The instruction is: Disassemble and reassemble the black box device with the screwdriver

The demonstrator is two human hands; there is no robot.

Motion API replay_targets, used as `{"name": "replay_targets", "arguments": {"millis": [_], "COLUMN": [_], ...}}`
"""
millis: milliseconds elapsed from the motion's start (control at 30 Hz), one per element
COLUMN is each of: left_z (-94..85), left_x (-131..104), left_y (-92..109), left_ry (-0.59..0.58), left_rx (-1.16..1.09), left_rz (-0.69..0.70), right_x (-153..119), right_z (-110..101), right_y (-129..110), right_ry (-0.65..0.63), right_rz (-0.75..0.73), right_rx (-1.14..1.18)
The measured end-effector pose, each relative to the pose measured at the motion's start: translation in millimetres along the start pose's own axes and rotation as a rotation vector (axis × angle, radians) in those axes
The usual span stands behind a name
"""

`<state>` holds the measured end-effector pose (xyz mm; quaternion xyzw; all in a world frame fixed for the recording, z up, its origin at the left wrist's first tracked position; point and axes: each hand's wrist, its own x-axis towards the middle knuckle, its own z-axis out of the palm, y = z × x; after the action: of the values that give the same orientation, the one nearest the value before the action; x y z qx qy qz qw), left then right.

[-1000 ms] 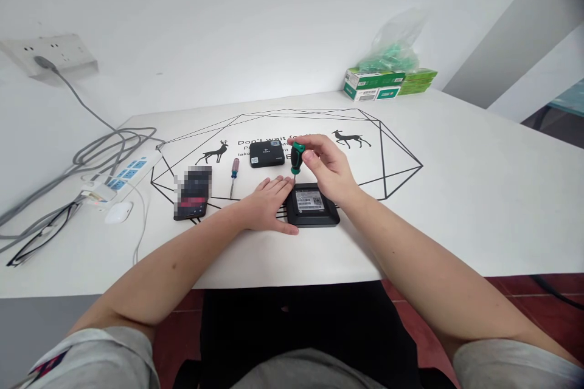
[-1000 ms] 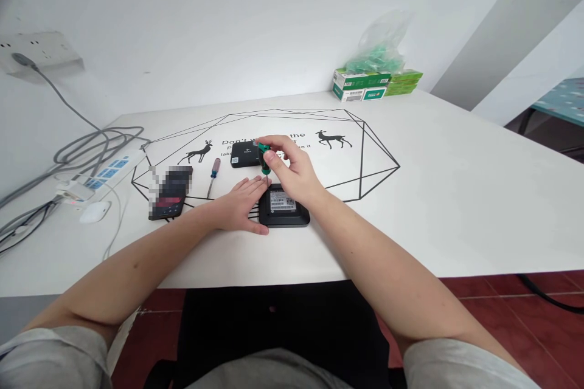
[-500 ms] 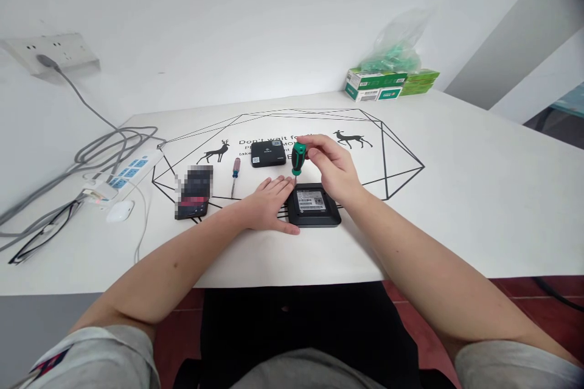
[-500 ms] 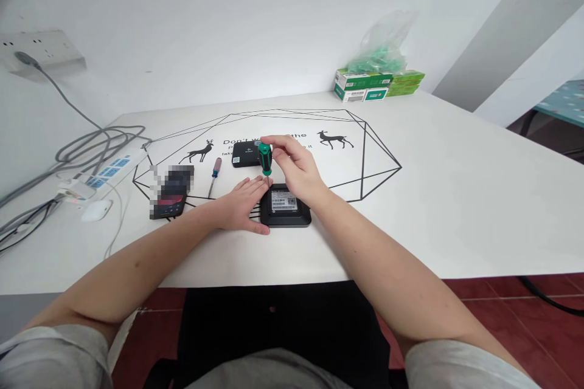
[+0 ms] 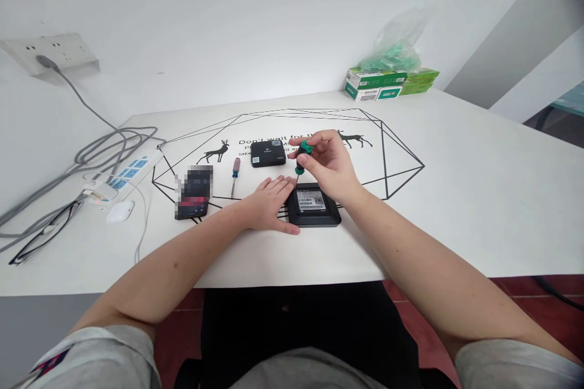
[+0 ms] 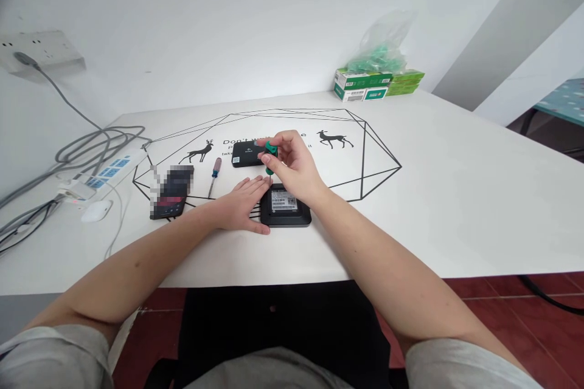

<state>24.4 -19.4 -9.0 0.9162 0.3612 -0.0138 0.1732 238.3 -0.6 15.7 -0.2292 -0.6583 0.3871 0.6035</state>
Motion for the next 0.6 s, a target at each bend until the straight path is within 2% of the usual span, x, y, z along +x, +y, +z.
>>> {"name": "replay_targets", "arguments": {"millis": [267, 433, 600], "left_z": [-2.4, -2.1, -1.9], "left_x": [-0.5, -0.8, -0.7], "left_y": [2.9, 2.6, 1.6], "left_ry": [-0.02, -0.016, -0.014], "left_rx": [-0.007, -0.007, -0.007], "left_rz": [-0.01, -0.011, -0.001], "right_x": [0.4, 2.1, 1.9], "right_z": [-8.6, -9.0, -9.8], "right_y": [-2.2, -3.6, -5.0], "right_ry": [0.008, 0.011, 0.015], "right_rz": [-0.113, -0.165, -0.153], "right_rx": [-0.283, -0.301, -0.279]}}
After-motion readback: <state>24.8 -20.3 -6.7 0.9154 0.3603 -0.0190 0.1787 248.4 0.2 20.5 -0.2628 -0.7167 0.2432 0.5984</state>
